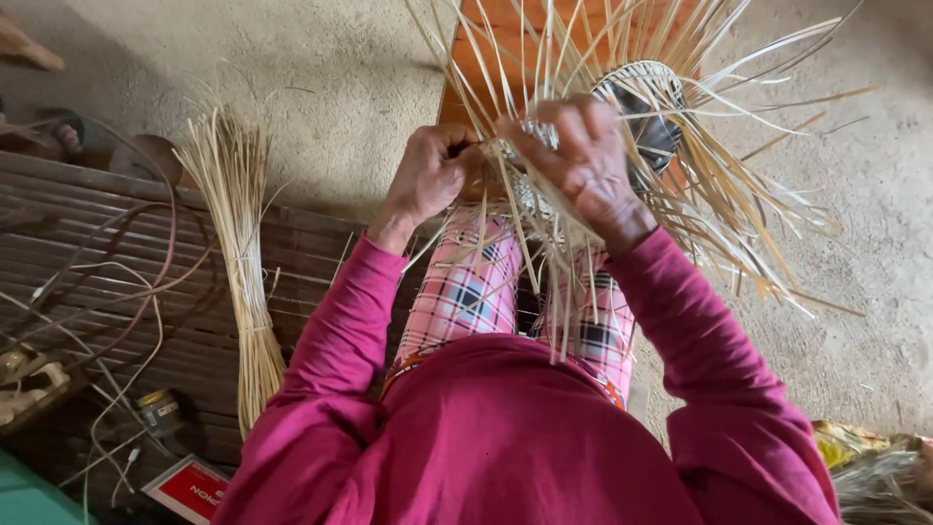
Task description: Weaving thin bamboo strips into a circular frame to construct a basket or similar item.
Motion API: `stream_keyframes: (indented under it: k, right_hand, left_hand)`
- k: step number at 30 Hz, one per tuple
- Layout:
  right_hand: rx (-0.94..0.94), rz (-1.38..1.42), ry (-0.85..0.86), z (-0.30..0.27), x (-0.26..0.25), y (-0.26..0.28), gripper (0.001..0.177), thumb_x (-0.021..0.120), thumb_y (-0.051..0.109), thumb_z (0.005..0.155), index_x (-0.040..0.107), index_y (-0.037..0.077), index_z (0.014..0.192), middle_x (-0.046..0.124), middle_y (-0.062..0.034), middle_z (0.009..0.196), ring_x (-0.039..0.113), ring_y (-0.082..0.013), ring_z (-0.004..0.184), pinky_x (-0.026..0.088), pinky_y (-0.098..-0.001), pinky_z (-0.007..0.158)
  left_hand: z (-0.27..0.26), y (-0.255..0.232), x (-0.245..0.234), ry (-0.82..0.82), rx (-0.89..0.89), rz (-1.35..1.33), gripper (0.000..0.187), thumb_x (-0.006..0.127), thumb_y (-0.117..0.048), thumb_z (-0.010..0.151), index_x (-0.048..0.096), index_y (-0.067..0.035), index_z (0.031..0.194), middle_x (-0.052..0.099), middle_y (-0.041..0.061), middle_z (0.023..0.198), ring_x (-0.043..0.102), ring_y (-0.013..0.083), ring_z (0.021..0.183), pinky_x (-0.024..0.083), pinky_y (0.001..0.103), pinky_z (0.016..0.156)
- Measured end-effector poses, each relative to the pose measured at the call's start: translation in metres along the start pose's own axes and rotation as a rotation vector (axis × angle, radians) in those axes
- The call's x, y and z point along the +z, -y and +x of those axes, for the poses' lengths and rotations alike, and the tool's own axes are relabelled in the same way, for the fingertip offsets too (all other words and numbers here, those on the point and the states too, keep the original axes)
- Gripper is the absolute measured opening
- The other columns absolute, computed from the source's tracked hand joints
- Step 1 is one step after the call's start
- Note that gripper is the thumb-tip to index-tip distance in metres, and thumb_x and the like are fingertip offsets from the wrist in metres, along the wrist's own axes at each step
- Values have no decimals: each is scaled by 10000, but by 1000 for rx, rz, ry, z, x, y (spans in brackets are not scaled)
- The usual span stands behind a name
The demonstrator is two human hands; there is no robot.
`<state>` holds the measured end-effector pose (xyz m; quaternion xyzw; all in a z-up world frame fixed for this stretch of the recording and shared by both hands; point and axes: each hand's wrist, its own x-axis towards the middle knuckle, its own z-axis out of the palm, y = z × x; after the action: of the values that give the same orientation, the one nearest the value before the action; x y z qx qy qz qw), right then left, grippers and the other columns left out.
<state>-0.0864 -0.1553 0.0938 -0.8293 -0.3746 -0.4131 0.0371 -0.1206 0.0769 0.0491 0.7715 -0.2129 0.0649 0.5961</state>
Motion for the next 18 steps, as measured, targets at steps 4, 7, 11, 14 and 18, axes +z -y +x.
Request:
stream_keyframes:
  k: [4, 7, 11, 14, 18]
  right_hand:
    - [-258, 317, 162, 20, 12, 1, 105, 778, 30, 959, 769, 114, 1021, 704, -45, 977, 633, -162, 852, 558, -278, 705]
    - [-214, 422, 359, 26, 30, -11, 164, 681, -36, 980, 755, 107, 1005, 682, -63, 945, 614, -156, 760, 554, -259, 598]
    - [108, 562, 848, 41, 36, -18, 250, 752, 226, 1008, 680, -14, 1018, 658, -139, 910, 626, -223, 693, 607, -336, 709]
    - [79, 661, 812, 55, 27, -10, 135, 748, 142, 996, 677, 37, 1041, 627, -77, 885, 587, -184, 640, 562, -323, 596]
    - [144, 659, 743, 23, 55, -20, 244, 743, 195, 1044, 706, -32, 963, 618, -146, 922, 541, -179, 627, 510, -275, 495]
  left_hand:
    - [1, -6, -8, 84, -286, -397, 129, 730, -169, 972, 711, -75, 886, 642, 7, 721, 454, 53, 486, 323, 193, 415]
    - [3, 1, -7, 75, -387, -355, 149, 744, -170, 969, 706, -103, 841, 578, -37, 654, 381, 39, 456, 288, 198, 404]
    - [6, 8, -8, 103, -423, -200, 117, 691, -115, 1002, 689, -92, 888, 604, -15, 707, 423, 39, 463, 353, 199, 379]
    - [7, 22, -5, 101, -314, -177, 277, 727, -167, 1001, 615, -120, 753, 542, -31, 636, 382, 36, 454, 321, 199, 404]
    - [6, 5, -10, 88, -429, -170, 188, 728, -183, 987, 693, -104, 820, 610, -8, 694, 417, 43, 468, 344, 199, 409]
